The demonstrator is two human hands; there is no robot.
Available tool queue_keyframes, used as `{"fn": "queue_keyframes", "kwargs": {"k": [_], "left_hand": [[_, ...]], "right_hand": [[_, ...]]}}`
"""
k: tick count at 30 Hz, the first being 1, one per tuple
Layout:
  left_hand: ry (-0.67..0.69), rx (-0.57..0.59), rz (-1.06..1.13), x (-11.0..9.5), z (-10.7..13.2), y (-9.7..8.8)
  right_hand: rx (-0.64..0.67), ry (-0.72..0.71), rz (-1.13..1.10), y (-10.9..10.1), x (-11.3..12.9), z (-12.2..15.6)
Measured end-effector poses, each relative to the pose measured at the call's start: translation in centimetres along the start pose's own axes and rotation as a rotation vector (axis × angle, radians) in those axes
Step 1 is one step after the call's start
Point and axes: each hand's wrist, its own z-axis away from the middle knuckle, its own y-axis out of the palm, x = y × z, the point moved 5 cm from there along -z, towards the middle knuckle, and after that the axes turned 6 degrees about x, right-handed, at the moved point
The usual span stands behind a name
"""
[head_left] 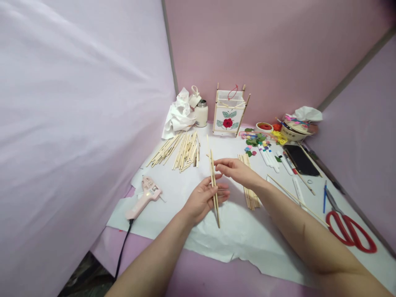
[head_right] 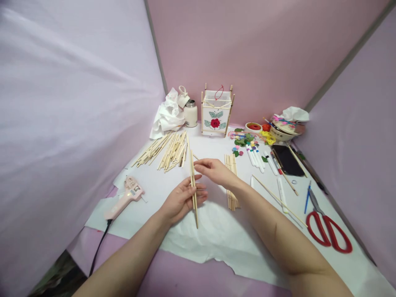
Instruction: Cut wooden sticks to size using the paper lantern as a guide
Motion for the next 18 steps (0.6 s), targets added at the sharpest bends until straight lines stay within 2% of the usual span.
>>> {"fn": "queue_keyframes", "kwargs": {"k": [4, 6, 9, 12, 18], "left_hand": [[0.109, 0.112, -0.238, -0.5, 0.5, 1.3], [0.178, 0.139, -0.376, -1.1, 0.8, 1.8], [0.269, 0.111, -0.602, -2.1, 1.2, 2.1], [0.269, 0.084, -0.752, -2.3, 1.2, 1.9], [0.239, 0.089, -0.816, -1.7, 1.0, 1.8]], "right_hand": [[0.073, -0.091, -0.063, 1.3, 3.3, 2.3], [0.047, -0.189, 0.03, 1.4, 5.4, 3.7], [-0.004, -0.347, 0.233, 1.5, 7.7, 5.4], [-0.003, -0.355, 0.297, 1.5, 7.9, 5.7], [0.013, -0.291, 0.278, 1.2, 6.9, 5.3]]}}
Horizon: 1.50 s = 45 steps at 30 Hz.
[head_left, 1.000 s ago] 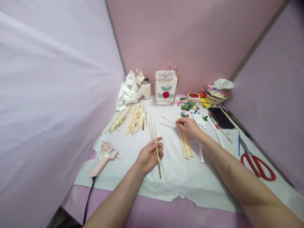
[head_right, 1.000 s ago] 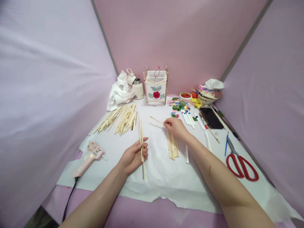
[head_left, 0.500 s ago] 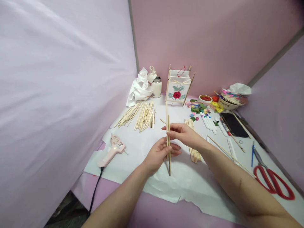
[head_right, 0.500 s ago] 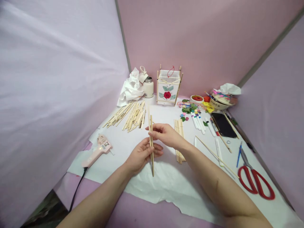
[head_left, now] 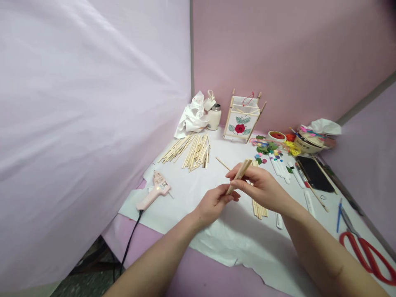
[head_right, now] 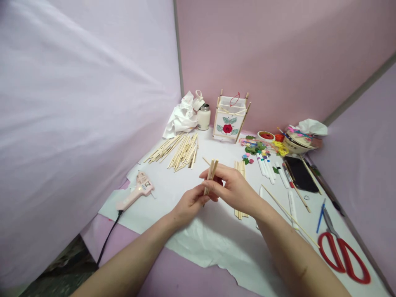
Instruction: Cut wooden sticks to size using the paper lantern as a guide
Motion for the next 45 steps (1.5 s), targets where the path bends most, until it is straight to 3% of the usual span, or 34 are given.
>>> {"fn": "queue_keyframes", "kwargs": {"k": [12, 17, 20, 26, 29, 36, 39, 45], "left_hand": [[-0.003, -0.006, -0.065, 1.0, 0.1, -0.1], [0.087, -0.076, -0.153, 0.3, 0.4, -0.3], [0.101, -0.185, -0.177, 0.2, 0.6, -0.9], [0.093, -0.486, 0.05, 0.7, 0.7, -2.5], [0.009, -0.513, 0.104, 1.1, 0.5, -2.7], [-0.293, -0.283, 0.234, 3.4, -0.3, -1.3], [-0.324, -0.298, 0.458, 4.1, -0.3, -1.0], [-0.233, -0.442, 0.729, 4.3, -0.4, -2.0]], "right_hand": [[0.126, 0.107, -0.055, 0.6, -0.3, -0.3], [0.164, 0.059, -0.043, 1.1, 0.9, -0.2], [0.118, 0.043, 0.023, 0.6, 0.8, -0.1], [-0.11, 0.197, 0.085, -2.2, -4.4, 0.7], [-0.149, 0.303, 0.184, -2.8, -7.7, 0.5], [-0.03, 0.425, 0.593, -1.1, -12.3, -4.1], [-0.056, 0.439, 0.614, -0.7, -12.8, -6.7], [-0.062, 0.432, 0.617, -0.7, -13.3, -13.1]]}}
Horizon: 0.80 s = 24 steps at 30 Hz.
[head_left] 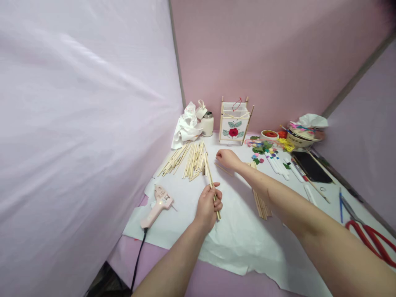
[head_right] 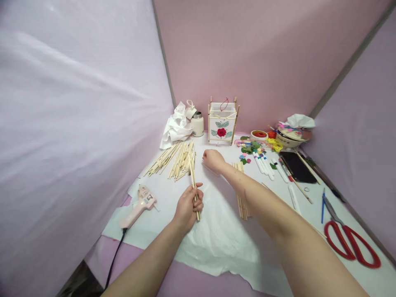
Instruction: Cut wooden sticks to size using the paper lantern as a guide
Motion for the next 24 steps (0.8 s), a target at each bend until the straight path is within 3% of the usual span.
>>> {"fn": "queue_keyframes", "kwargs": {"k": [7, 13, 19, 24], "left_hand": [[0.019, -0.051, 0.142, 0.2, -0.5, -0.8], [0.014, -0.047, 0.181, 0.4, -0.6, -1.0], [-0.021, -0.04, 0.16, 0.3, -0.6, -0.8], [-0.034, -0.002, -0.091, 0.3, -0.6, -0.5]], "right_hand": [[0.013, 0.1, -0.031, 0.5, 2.5, -7.3], [0.053, 0.217, -0.136, 1.5, 2.8, -9.2], [0.081, 0.206, -0.426, 0.9, 1.4, -7.4], [-0.059, 0.066, -0.706, -1.5, -0.2, -1.8]]}}
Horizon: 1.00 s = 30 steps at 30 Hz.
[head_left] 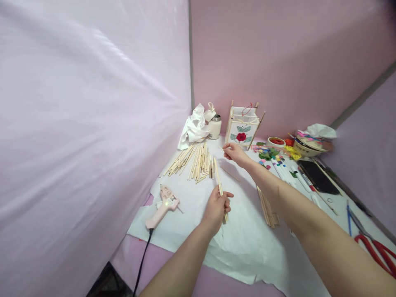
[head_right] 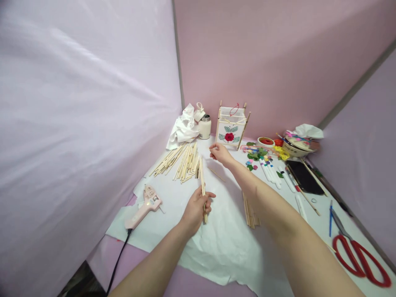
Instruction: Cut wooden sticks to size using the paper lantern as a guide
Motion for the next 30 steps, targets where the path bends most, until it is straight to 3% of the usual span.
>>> {"fn": "queue_keyframes", "kwargs": {"k": [5, 8, 12, 15, 17, 20, 30], "left_hand": [[-0.003, -0.04, -0.27, -0.1, 0.0, -0.5], [0.015, -0.073, -0.377, -0.3, 0.0, -0.7], [0.113, -0.096, -0.593, -0.5, -0.3, -0.6], [0.229, -0.133, -0.741, -0.9, -0.4, -0.2], [0.216, -0.13, -0.753, -0.9, -0.5, 0.1], [0.157, -0.116, -0.664, -0.5, -0.1, 0.4], [0.316, -0.105, -0.594, -0.5, 1.1, 0.3]], "right_hand": [[-0.019, -0.094, -0.279, -3.4, -1.3, 8.5], [0.029, -0.203, -0.421, -3.5, -2.2, 13.8], [-0.145, -0.233, -0.343, -2.2, -3.2, 18.5], [-0.08, -0.205, -0.298, -0.1, -3.3, 19.2], [-0.041, -0.131, -0.315, 0.7, -3.7, 18.9], [-0.022, -0.029, -0.38, 1.0, -4.6, 18.3], [0.045, 0.091, -0.528, 2.6, -7.0, 17.6]]}}
